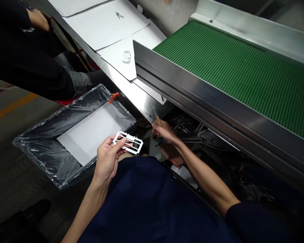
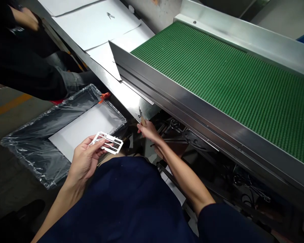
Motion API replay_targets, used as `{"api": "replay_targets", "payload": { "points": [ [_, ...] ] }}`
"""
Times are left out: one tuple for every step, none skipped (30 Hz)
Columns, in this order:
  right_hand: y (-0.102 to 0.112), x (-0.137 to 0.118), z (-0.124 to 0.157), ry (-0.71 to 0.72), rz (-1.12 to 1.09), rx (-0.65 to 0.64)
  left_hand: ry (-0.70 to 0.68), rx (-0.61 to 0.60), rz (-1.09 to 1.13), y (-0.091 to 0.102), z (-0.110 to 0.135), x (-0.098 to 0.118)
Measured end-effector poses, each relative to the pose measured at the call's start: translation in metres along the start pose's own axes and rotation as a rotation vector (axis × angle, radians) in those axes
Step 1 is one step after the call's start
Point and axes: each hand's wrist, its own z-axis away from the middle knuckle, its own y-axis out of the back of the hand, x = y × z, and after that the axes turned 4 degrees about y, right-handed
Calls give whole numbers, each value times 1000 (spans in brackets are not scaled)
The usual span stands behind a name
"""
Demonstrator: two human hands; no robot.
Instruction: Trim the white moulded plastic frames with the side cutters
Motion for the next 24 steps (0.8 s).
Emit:
{"api": "replay_targets", "payload": {
  "points": [
    [-4,-5,16,41,-119,-19,-21,24,18,-1,1,0],
    [-8,-11,32,89,-268,-29,-35,41,29,-1,2,0],
    [-13,-17,45,135,-440,-26,-49,50,37,-2,3,0],
    [-18,-23,57,170,-611,-6,-61,53,43,-4,4,0],
    [-22,-29,65,193,-757,22,-70,55,49,-5,6,-1],
    [-25,-33,71,201,-848,55,-76,54,54,-7,7,-1],
    [-28,-38,74,199,-871,87,-79,54,58,-9,9,-1],
    [-29,-41,76,197,-857,119,-84,56,61,-11,11,-1],
    [-30,-43,77,197,-820,149,-86,60,60,-13,12,-1],
    [-29,-45,77,202,-768,176,-88,66,55,-16,14,-1],
    [-29,-47,77,214,-708,202,-95,73,48,-18,15,-1],
    [-28,-48,77,231,-645,224,-107,81,40,-20,17,-2],
    [-27,-49,78,251,-582,245,-122,91,31,-22,18,-3],
    [-26,-50,80,270,-525,265,-137,102,22,-24,19,-4],
    [-25,-51,81,283,-477,285,-152,115,14,-25,19,-5],
    [-25,-52,83,290,-440,298,-168,129,5,-26,20,-6],
    [-25,-53,84,291,-412,308,-183,142,-5,-27,20,-7],
    [-26,-54,85,287,-391,313,-197,153,-17,-28,20,-8],
    [-27,-55,84,282,-379,314,-210,162,-28,-28,21,-8],
    [-27,-55,84,276,-377,312,-222,168,-35,-29,21,-9],
    [-28,-55,82,266,-386,312,-230,172,-38,-29,21,-9],
    [-29,-55,80,251,-408,316,-230,173,-36,-29,21,-9],
    [-30,-54,78,231,-445,320,-228,174,-29,-29,21,-9],
    [-31,-53,75,206,-496,317,-223,171,-20,-29,20,-9]
  ]
}}
